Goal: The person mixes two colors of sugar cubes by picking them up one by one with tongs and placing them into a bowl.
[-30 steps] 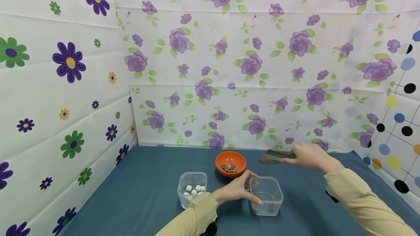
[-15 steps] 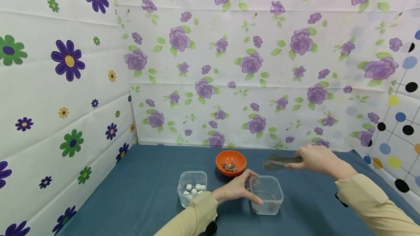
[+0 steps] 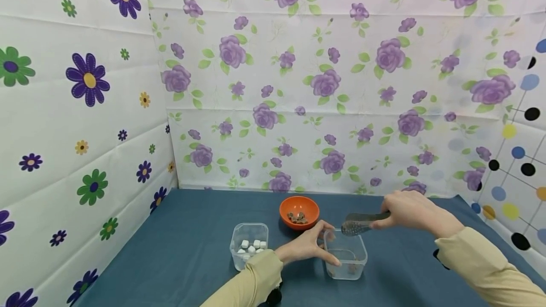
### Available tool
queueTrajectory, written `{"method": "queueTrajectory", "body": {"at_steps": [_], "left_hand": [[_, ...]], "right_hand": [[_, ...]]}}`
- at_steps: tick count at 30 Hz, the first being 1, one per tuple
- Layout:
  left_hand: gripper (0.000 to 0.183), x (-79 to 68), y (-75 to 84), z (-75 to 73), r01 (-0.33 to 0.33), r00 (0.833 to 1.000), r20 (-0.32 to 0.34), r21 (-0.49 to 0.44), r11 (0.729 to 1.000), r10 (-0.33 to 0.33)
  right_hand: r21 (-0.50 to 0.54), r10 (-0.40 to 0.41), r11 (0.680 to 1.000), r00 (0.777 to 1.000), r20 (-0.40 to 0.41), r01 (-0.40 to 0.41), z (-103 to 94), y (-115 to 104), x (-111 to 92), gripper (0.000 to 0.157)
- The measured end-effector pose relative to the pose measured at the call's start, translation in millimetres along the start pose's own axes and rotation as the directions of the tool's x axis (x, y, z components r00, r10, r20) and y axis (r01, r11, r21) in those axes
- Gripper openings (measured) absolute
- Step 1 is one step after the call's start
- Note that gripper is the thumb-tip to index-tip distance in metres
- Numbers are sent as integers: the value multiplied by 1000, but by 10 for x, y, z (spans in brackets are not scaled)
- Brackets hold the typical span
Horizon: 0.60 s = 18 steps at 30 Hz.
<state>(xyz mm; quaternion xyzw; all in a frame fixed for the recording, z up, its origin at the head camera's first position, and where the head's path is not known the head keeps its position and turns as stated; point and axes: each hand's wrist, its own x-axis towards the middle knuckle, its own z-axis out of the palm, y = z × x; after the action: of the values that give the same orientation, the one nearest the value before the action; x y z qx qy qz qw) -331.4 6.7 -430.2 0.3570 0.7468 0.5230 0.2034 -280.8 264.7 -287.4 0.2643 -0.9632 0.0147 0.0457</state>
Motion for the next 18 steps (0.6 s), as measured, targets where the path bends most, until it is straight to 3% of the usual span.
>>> {"method": "queueTrajectory", "body": {"at_steps": [9, 18], "left_hand": [[55, -7, 16, -1, 1, 1000, -5, 7, 1000, -1], [57, -5, 17, 8, -1, 1000, 2, 5, 1000, 1]], "right_hand": [[-7, -25, 1000, 998, 58, 26, -13, -155, 53, 55], [-38, -30, 999, 990, 135, 36, 12, -289, 118, 37]]}}
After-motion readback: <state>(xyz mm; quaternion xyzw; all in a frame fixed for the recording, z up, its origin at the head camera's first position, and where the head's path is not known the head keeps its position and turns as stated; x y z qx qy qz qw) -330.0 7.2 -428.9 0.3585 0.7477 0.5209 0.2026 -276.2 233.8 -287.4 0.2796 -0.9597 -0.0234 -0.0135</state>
